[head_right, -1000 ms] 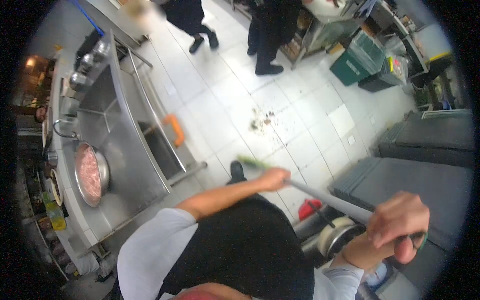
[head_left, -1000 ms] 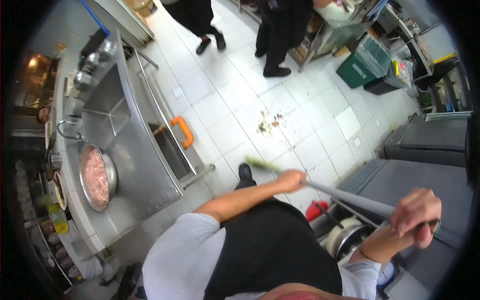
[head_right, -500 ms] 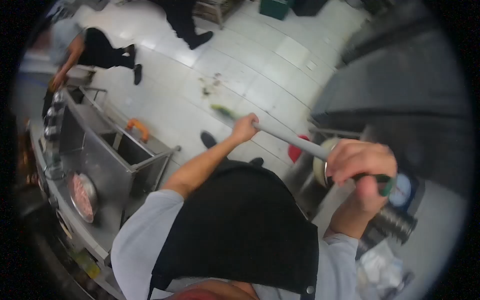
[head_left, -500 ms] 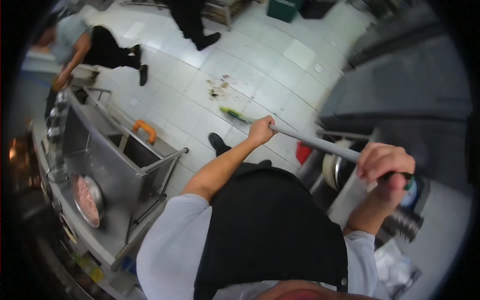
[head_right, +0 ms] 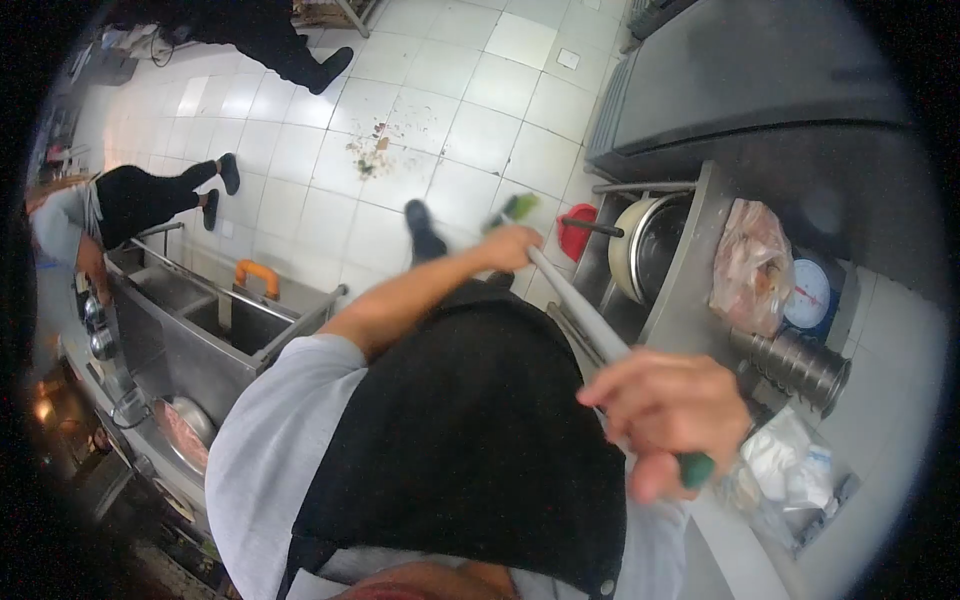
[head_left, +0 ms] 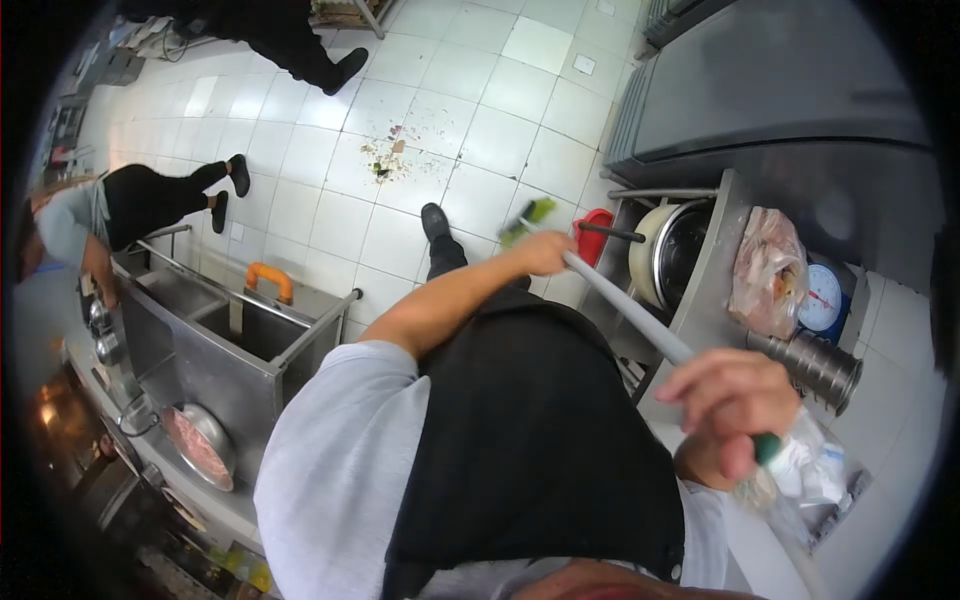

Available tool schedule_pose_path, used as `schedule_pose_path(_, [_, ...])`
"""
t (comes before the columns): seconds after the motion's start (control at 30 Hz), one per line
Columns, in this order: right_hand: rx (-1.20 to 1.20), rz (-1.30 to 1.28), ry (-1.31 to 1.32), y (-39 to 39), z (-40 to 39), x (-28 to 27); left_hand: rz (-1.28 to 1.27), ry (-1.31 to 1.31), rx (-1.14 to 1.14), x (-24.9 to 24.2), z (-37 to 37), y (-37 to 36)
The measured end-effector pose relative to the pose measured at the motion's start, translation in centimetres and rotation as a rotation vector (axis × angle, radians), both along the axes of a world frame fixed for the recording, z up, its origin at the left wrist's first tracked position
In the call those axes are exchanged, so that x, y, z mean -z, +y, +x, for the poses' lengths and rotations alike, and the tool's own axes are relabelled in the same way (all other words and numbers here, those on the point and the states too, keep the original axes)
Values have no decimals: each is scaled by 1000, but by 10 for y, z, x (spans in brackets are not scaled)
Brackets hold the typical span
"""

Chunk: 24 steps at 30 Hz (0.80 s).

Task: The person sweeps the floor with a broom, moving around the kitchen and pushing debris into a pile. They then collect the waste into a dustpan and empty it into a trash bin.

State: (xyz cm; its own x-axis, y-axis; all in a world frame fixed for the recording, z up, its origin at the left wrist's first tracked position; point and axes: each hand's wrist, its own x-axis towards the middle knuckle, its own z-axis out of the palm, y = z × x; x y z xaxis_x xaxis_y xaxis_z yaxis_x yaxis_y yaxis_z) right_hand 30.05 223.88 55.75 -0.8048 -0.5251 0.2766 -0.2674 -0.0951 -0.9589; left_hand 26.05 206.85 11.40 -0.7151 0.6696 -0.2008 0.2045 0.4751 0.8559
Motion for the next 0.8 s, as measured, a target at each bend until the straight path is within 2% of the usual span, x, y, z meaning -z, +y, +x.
schedule_pose_path(0.07, [58, 29, -75, -48, -11, 13, -101, 57, -99, 41, -21, -59])
schedule_pose_path(0.2, [-109, 4, -24, -121, -56, 51, -139, -83, -280, 33, -68, -178])
schedule_pose_path(0.37, [-203, -21, 34, -176, -121, 32, -106, 18, -300, 54, -107, -239])
schedule_pose_path(0.47, [-321, -19, 134, -163, -160, -6, -28, -66, -278, -10, -127, -217])
schedule_pose_path(0.5, [-346, 5, 154, -157, -170, -22, -45, -18, -230, -35, -133, -203])
schedule_pose_path(0.57, [-323, 105, 140, -148, -175, -55, -43, -31, -160, -65, -149, -172])
schedule_pose_path(0.7, [-299, 272, 132, -148, -187, -76, 217, 105, -78, -62, -178, -89])
schedule_pose_path(0.8, [-49, 292, 131, -160, -193, -32, 229, 89, -114, -2, -213, -29])
